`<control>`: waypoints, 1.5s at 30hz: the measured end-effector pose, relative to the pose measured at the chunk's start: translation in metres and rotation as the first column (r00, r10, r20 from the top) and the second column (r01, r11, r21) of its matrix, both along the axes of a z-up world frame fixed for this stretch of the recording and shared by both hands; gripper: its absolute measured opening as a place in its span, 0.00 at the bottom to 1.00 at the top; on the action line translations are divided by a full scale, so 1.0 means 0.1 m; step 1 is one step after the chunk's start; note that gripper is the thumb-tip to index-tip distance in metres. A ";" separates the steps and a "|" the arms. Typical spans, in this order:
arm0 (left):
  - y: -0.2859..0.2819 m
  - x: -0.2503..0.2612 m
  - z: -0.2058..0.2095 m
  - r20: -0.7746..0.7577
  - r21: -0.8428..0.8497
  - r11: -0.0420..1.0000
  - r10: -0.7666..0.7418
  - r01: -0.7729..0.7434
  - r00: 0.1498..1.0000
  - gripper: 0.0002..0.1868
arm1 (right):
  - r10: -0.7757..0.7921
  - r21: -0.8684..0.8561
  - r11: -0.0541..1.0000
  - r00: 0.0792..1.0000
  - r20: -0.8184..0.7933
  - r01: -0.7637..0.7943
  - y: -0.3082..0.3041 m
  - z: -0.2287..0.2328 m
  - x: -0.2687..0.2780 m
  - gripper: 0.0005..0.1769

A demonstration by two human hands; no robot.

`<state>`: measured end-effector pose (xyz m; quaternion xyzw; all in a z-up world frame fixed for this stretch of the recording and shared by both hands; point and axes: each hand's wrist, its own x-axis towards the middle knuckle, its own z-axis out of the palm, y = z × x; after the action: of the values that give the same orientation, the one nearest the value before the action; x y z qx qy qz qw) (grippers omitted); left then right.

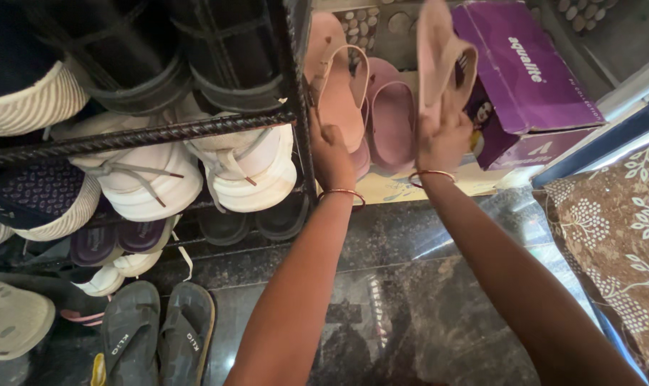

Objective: The person wipes several pairs of slippers and flip-flops with a yellow cloth, then places them on a shoe rack. The person handles pink, green, and gray footwear, cleaning each pair before arranging them on the rack.

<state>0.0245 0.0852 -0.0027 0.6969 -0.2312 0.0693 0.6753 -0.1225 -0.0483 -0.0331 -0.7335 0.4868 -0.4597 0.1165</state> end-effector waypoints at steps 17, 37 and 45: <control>0.02 -0.02 0.31 -0.500 0.058 0.948 -0.243 0.312 0.831 0.35 | 0.042 0.076 0.997 0.954 -0.297 -0.021 0.70 1.04 0.31 0.28; 0.36 -0.44 0.66 0.295 0.439 0.893 -0.042 -0.097 0.955 0.55 | 0.388 -0.140 0.909 0.920 -0.057 -0.393 0.50 0.74 0.22 0.50; 0.25 -0.16 0.49 0.398 0.755 0.653 -0.382 -0.061 0.834 0.43 | 0.352 -0.145 0.906 0.899 -0.262 -0.397 0.27 0.63 0.28 0.33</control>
<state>0.0088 0.1101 0.0466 0.8383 -0.4774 0.0938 0.2460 -0.0947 -0.0210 0.0296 -0.8697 0.2988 -0.3858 0.0738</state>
